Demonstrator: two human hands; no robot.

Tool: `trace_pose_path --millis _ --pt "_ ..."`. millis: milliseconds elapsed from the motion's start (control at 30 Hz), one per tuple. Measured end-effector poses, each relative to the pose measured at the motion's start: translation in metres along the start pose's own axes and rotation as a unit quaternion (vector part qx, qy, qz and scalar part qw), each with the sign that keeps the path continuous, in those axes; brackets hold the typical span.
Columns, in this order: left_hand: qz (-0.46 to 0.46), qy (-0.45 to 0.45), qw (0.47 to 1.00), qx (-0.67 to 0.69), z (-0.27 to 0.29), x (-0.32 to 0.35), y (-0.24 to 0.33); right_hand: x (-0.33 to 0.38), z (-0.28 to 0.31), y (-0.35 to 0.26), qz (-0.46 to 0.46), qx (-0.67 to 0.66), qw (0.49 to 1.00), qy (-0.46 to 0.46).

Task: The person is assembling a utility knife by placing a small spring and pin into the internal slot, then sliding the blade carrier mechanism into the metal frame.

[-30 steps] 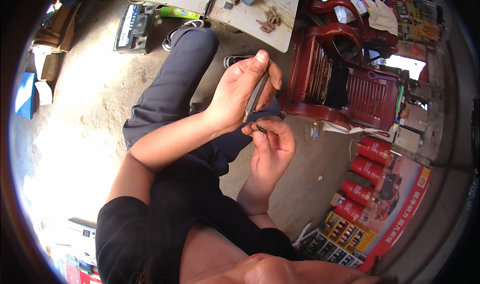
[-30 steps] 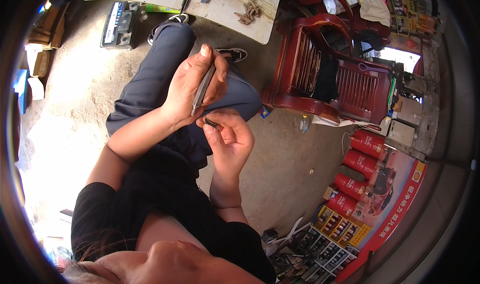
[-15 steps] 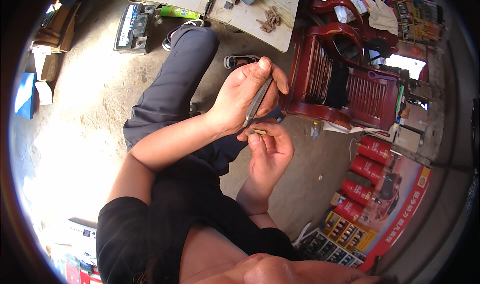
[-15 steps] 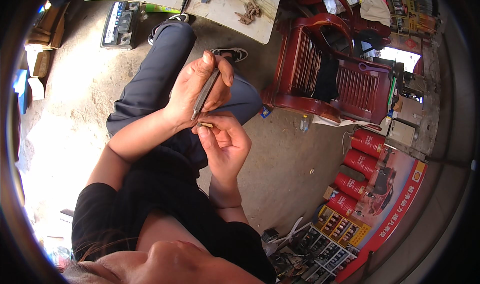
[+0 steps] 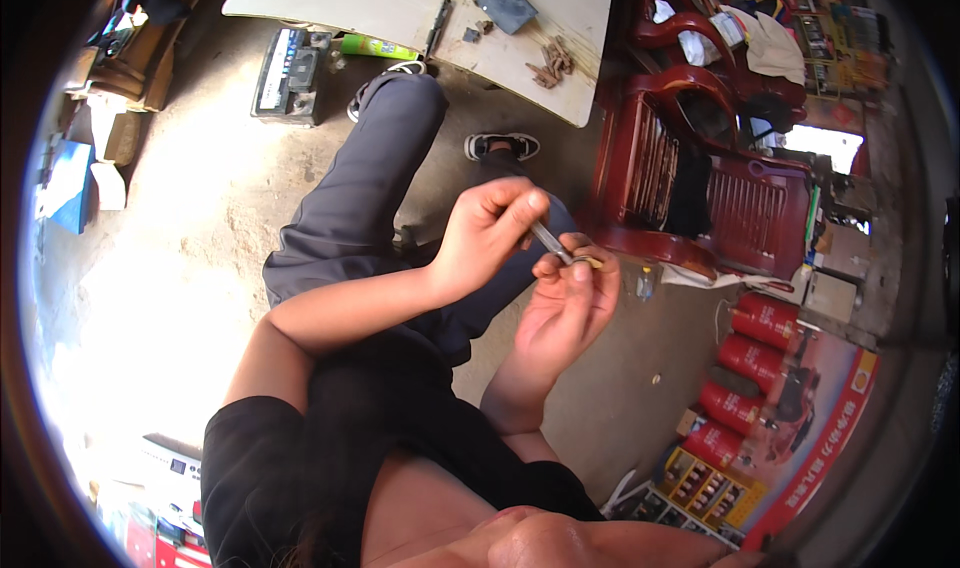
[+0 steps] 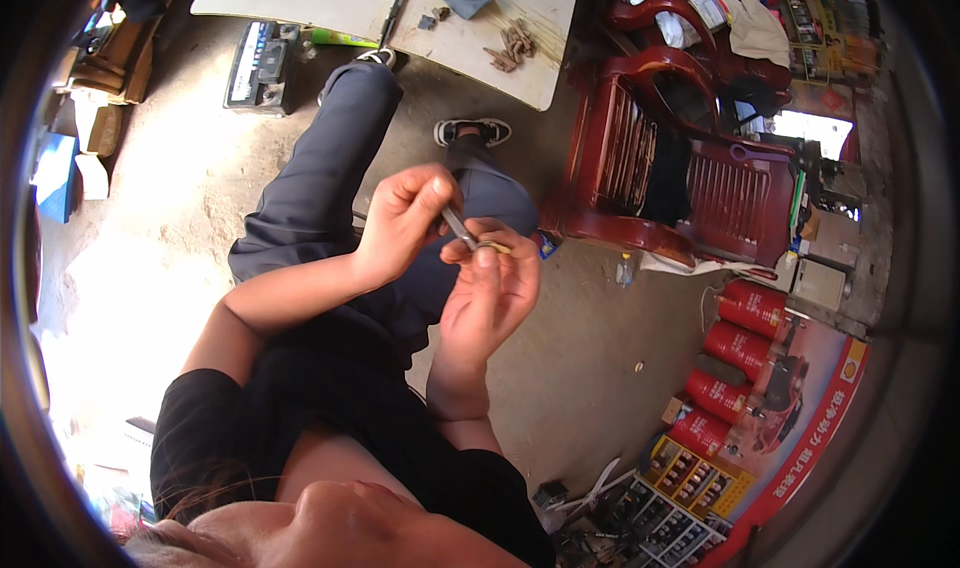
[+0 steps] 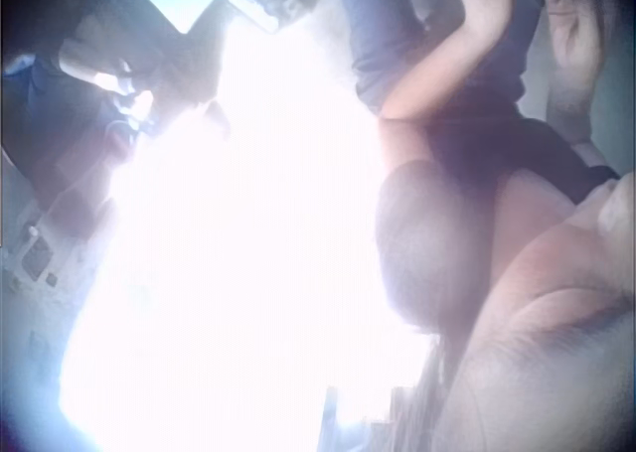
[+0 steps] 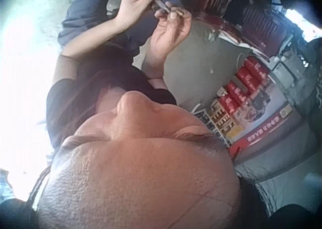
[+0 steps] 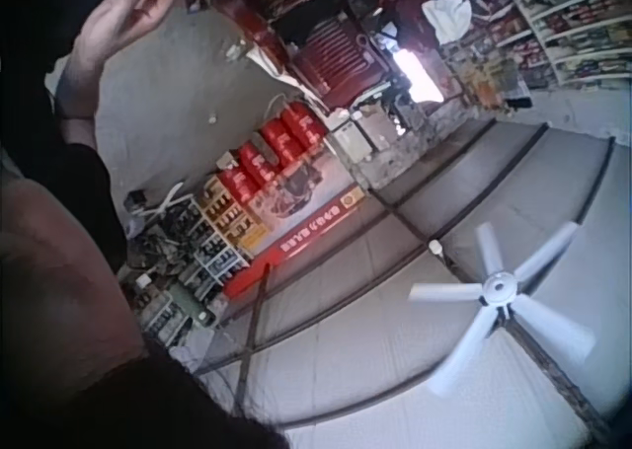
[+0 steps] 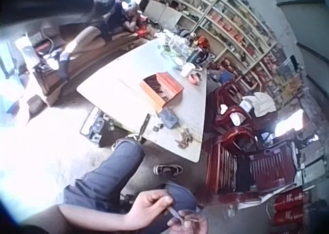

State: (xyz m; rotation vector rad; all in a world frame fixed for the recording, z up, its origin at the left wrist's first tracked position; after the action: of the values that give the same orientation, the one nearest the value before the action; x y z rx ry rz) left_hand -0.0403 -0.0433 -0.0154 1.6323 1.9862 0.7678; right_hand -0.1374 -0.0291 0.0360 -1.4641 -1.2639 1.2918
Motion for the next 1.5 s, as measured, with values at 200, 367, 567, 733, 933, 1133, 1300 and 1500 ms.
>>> trace_pose_path --millis 200,367,567,733,933,1133,1300,1500 --pt "0.042 -0.135 0.99 0.005 -0.002 0.012 0.008 -0.012 0.008 0.012 -0.042 -0.069 0.996 -0.021" --pt "0.032 -0.045 0.992 -0.111 0.009 0.009 -0.002 -0.03 0.02 0.036 -0.074 -0.099 0.992 -0.002" --pt "0.094 0.097 0.988 -0.069 0.033 0.004 -0.005 -0.082 0.013 0.129 -0.142 -0.014 0.99 -0.009" --pt "0.108 0.139 0.983 -0.055 0.048 0.005 -0.003 -0.136 -0.006 0.22 -0.113 0.065 0.989 -0.07" --pt "0.121 0.195 0.973 0.008 0.07 0.001 0.002 -0.19 -0.031 0.256 0.084 0.344 0.935 -0.024" --pt "0.078 0.183 0.978 0.069 0.082 -0.018 0.026 -0.192 -0.081 0.27 0.046 0.385 0.911 -0.141" --pt "0.024 0.113 0.982 0.148 0.082 -0.051 0.052 -0.201 -0.124 0.291 0.002 0.582 0.791 -0.188" --pt "0.005 0.023 0.985 0.174 0.075 -0.076 0.092 -0.234 -0.128 0.324 -0.1 0.571 0.774 -0.253"
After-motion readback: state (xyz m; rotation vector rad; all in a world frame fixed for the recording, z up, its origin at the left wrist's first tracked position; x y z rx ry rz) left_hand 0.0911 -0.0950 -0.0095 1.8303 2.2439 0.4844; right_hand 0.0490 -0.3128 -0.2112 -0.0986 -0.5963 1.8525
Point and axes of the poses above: each hand's wrist, its own x-axis away from the middle knuckle, its own z-axis out of the back of the hand, y = z × x, the point moved 3 cm from there along -x, towards the middle knuckle, and after that the axes turned 5 degrees about x, right-handed, at the moved point
